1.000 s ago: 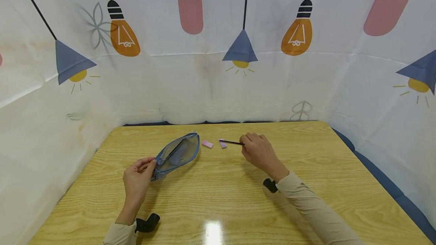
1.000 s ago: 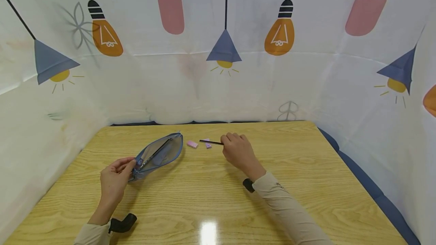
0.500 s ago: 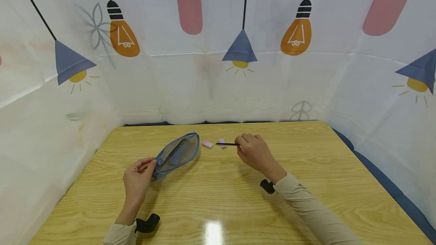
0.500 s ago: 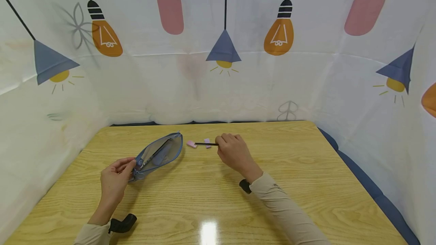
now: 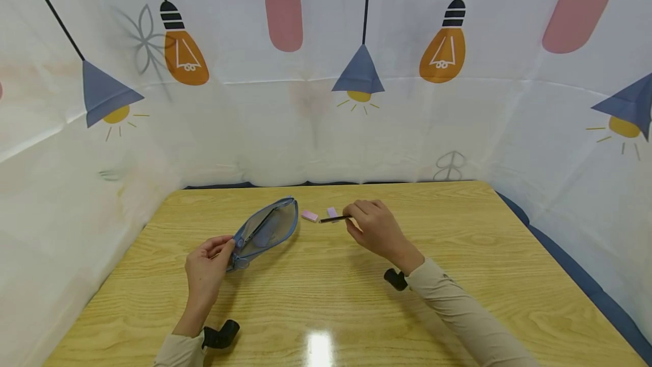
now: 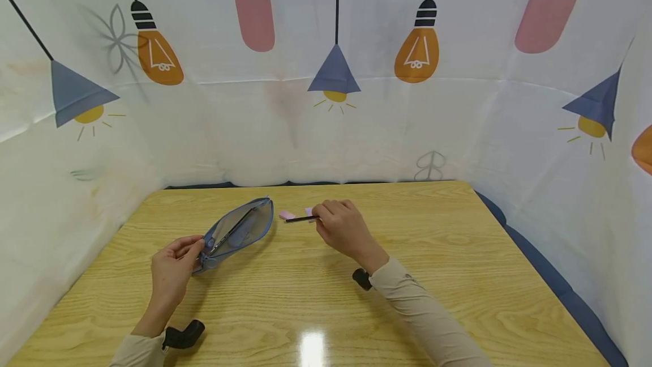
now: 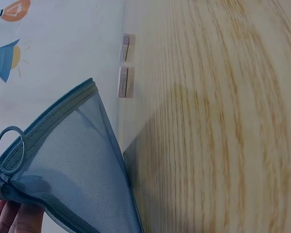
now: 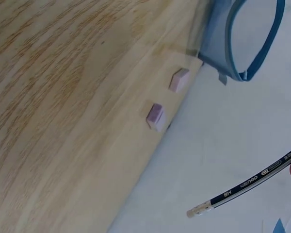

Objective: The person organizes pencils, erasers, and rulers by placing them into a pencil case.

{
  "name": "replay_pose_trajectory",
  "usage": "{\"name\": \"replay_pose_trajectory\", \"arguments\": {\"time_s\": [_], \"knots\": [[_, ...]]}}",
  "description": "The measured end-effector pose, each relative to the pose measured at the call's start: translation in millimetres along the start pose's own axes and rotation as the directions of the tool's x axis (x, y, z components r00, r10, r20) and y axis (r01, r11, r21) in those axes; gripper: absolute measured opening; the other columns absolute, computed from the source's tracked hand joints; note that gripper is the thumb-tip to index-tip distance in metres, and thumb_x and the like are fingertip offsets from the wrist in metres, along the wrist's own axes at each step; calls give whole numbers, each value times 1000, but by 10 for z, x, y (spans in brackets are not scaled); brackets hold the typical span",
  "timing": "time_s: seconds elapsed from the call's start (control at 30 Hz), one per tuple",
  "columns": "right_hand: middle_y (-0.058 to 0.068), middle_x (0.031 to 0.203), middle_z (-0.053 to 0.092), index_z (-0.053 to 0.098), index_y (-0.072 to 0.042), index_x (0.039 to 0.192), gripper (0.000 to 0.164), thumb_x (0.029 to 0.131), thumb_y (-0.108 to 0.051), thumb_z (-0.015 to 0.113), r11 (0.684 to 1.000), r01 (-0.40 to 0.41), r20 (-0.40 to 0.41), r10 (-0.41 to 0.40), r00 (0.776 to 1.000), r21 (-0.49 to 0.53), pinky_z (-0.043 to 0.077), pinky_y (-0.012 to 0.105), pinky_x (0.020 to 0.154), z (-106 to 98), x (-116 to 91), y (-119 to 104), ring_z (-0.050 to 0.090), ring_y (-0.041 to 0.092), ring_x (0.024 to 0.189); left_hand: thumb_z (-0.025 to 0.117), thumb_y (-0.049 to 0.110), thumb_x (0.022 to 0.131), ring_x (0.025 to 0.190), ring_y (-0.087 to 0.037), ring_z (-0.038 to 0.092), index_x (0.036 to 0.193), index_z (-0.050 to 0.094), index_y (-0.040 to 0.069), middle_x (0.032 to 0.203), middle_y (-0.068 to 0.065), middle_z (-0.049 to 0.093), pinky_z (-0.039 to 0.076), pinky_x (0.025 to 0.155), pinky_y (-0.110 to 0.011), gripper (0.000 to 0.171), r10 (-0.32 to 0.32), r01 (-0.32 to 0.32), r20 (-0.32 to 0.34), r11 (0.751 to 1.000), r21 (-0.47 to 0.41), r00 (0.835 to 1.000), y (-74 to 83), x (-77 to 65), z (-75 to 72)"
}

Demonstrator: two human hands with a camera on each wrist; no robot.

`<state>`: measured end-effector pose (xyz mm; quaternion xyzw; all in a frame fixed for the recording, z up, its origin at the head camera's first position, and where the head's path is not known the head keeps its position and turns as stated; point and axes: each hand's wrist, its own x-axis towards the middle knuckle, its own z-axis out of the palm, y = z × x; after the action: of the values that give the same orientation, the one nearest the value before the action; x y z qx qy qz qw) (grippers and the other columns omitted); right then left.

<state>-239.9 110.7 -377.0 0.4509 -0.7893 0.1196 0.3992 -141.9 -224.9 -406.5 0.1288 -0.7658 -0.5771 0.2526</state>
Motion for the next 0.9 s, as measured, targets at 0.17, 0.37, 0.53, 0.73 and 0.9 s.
{"name": "replay_pose_trajectory", "arguments": {"time_s": [0.17,0.37,0.53,0.73,0.9], "knots": [[2,87,65,66,-9,92,22,75,-5,80,999,40,-44,-39,998,28,49,39,71,-4,60,-29,63,18,77,70,16,91,69,-4,63,102,72,-1,87,-11,71,49,55,-18,20,4,-4,2,1000,-5,1000,-8,6,-3],[3,88,66,66,-8,92,25,73,-4,81,991,90,-50,-85,995,98,50,38,74,23,124,-85,63,19,80,70,14,91,68,-4,63,102,72,-2,84,-7,71,49,55,-18,20,-8,8,8,1000,-27,1000,-20,9,-5],[3,88,65,66,-8,91,21,75,-5,80,984,124,-48,-118,992,130,50,37,77,48,156,-129,63,19,82,69,15,92,68,-5,63,105,71,-3,81,-1,71,49,55,-19,23,-56,58,27,996,-67,998,-6,0,-5],[3,90,66,66,-8,92,25,73,-3,82,974,167,-73,-158,985,151,50,36,79,63,207,-181,63,18,84,69,16,92,68,-5,63,107,71,-3,82,0,71,50,55,-20,24,-72,75,34,995,-71,997,14,-12,-14],[2,89,66,65,-8,93,26,74,-4,81,964,209,-94,-195,976,163,50,36,81,69,274,-243,64,17,84,68,14,93,67,-5,63,106,70,-4,80,2,71,50,55,-20,23,-69,71,35,994,-81,997,20,-20,-23]]}}
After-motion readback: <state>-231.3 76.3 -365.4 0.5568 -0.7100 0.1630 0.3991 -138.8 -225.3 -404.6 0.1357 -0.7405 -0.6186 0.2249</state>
